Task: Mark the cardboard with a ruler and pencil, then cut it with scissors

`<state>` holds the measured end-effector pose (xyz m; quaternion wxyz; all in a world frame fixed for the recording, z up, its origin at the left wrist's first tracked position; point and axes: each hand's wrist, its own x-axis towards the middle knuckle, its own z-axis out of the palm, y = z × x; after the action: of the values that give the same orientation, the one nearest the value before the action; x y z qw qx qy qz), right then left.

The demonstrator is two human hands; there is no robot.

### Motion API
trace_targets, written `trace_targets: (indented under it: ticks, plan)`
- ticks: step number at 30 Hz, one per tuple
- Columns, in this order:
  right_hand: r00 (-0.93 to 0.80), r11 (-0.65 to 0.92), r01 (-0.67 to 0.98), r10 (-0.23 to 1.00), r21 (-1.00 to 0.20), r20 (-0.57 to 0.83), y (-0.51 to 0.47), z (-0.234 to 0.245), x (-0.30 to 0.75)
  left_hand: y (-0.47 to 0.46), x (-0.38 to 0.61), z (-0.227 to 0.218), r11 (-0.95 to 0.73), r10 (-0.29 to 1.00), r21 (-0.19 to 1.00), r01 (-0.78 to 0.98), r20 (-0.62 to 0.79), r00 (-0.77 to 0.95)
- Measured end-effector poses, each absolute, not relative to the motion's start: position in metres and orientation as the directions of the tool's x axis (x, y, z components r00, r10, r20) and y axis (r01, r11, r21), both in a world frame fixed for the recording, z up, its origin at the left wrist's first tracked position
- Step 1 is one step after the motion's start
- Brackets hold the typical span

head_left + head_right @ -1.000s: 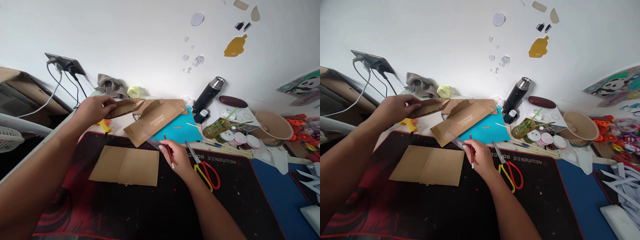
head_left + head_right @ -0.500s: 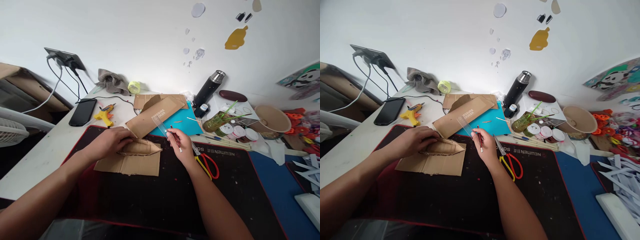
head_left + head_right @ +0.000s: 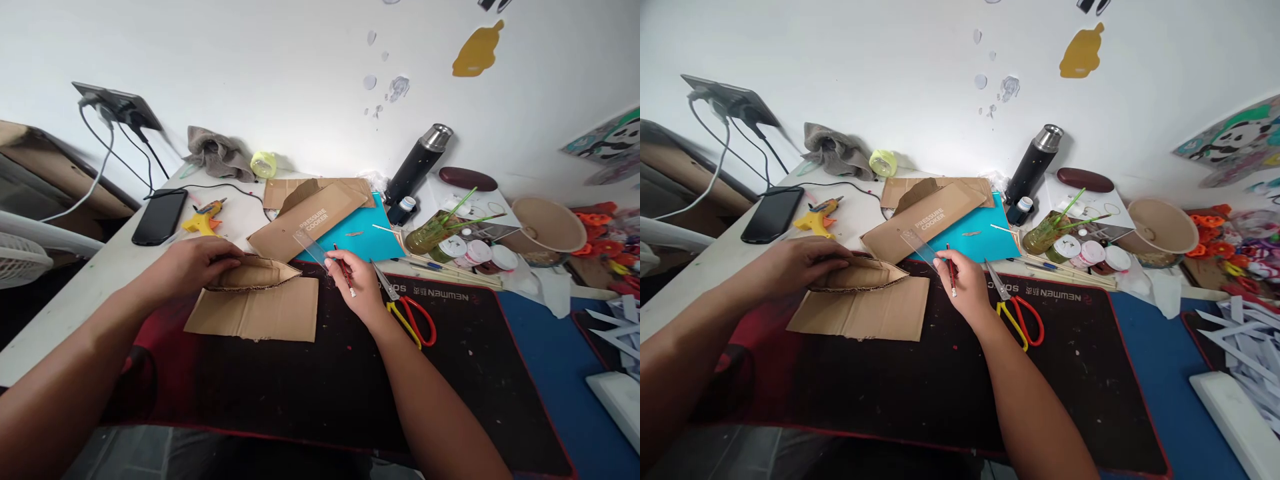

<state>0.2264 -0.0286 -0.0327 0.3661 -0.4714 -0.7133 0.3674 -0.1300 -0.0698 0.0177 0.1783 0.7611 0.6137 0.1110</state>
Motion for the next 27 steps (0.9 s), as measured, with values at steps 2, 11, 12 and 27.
trace_targets:
  ticks: [2, 11, 12, 27]
  plan:
    - [-0.298, 0.305, 0.413, 0.936, -0.858, 0.189, -0.029, -0.032, 0.226, -0.073, -0.129, 0.017, -0.198, 0.97, 0.421, 0.885, -0.045, 0.239]
    - [-0.321, 0.339, 0.42, 0.923, -0.842, 0.211, -0.029, -0.034, 0.225, -0.082, -0.118, 0.016, -0.218, 0.958, 0.45, 0.866, -0.072, 0.279]
    - [-0.323, 0.339, 0.423, 0.923, -0.841, 0.21, -0.029, -0.034, 0.225, -0.083, -0.116, 0.016, -0.226, 0.956, 0.452, 0.863, -0.065, 0.285]
    - [-0.374, 0.399, 0.473, 0.898, -0.785, 0.231, -0.031, -0.031, 0.224, -0.087, -0.107, 0.016, -0.265, 0.947, 0.458, 0.849, -0.042, 0.318]
